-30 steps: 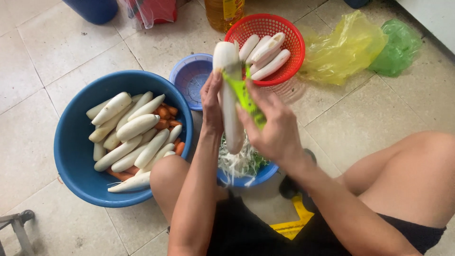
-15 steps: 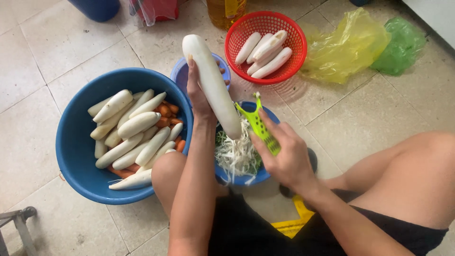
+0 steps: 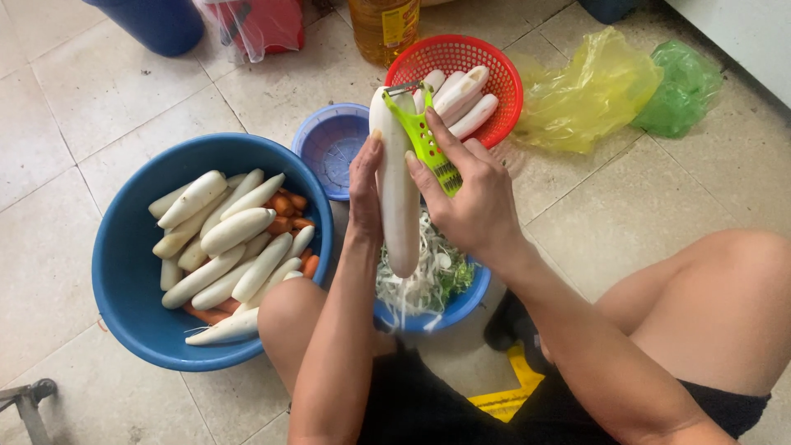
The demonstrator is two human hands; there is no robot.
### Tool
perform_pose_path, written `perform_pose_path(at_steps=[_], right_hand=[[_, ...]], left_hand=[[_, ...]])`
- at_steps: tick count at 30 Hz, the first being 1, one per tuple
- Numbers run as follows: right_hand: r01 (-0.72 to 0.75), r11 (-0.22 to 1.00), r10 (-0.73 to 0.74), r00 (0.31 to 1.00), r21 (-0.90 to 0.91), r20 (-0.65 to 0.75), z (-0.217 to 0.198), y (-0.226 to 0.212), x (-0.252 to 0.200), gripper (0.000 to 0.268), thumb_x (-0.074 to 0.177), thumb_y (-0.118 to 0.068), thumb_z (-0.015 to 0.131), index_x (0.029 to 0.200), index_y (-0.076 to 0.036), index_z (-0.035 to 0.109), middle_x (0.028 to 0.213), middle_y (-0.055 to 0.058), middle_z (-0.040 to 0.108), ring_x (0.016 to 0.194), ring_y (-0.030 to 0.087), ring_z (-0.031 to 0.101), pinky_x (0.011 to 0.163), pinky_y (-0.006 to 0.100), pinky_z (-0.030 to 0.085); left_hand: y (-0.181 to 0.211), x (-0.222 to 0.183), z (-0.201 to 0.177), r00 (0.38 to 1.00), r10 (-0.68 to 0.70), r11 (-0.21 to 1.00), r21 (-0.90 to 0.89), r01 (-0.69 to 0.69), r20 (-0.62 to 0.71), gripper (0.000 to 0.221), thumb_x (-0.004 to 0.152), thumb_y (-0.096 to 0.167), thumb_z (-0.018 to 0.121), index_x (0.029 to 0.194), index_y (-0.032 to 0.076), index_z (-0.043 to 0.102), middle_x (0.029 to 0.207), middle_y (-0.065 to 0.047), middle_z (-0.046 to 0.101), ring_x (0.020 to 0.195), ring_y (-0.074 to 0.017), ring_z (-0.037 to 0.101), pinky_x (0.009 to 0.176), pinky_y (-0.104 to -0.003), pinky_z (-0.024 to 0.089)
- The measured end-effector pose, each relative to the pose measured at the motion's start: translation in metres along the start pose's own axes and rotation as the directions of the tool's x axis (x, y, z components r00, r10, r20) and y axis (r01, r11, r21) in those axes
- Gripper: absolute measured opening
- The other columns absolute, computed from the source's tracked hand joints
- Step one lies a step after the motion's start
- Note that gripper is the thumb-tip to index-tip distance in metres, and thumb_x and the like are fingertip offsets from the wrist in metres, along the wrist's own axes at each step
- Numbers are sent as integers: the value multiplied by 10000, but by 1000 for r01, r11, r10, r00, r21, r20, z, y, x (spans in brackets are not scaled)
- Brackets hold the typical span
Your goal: Peel white radishes into a bowl using a hand peeler.
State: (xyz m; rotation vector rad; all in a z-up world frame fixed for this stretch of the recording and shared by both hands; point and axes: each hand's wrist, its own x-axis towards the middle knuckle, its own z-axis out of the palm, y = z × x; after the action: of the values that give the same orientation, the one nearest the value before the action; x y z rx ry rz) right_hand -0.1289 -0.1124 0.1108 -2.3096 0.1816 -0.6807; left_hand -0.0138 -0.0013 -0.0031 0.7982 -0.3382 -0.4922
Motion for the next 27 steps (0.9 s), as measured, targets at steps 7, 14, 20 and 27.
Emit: perform_pose_path(at_steps=[7, 14, 20, 27], right_hand=[[-134, 990, 140, 968, -43, 209, 4, -9, -92, 593, 895, -273, 724, 1449, -101, 597, 824, 190, 610, 681, 335, 643, 628, 435, 523], [-270, 962, 267, 913, -34, 309, -15, 6, -138, 597, 877, -255, 731, 1440, -115, 590, 816, 160, 614, 664, 297, 648, 624, 405, 535], [-230, 973, 219, 952, 27, 214, -24, -3, -89, 574, 897, -254, 720, 1434, -95, 599, 836, 163, 633, 693, 294, 640, 657, 388, 517], [24, 999, -24, 1000, 43, -7, -1, 8, -28, 535, 1015, -271, 709, 1488, -59, 575, 998, 193, 667, 896, 322, 682, 811, 405, 539]], left_hand=[[9, 16, -11, 961, 190, 982, 40, -185, -202, 514, 1065, 450, 556, 1256, -21, 630, 1010, -133, 675, 793, -191, 644, 670, -308, 553], [23, 28, -25, 906, 218, 964, -62, -257, -364, 588, 1041, 526, 450, 1170, -27, 603, 1002, -154, 674, 828, -223, 685, 680, -360, 612], [16, 18, -21, 958, 142, 980, -101, -171, -249, 602, 1039, 516, 468, 1236, -38, 596, 1052, -157, 684, 871, -230, 694, 722, -368, 617], [11, -3, 13, 997, -67, 987, -151, 60, -43, 591, 997, 447, 518, 1450, 70, 474, 1226, -102, 665, 1044, -194, 670, 905, -339, 578]])
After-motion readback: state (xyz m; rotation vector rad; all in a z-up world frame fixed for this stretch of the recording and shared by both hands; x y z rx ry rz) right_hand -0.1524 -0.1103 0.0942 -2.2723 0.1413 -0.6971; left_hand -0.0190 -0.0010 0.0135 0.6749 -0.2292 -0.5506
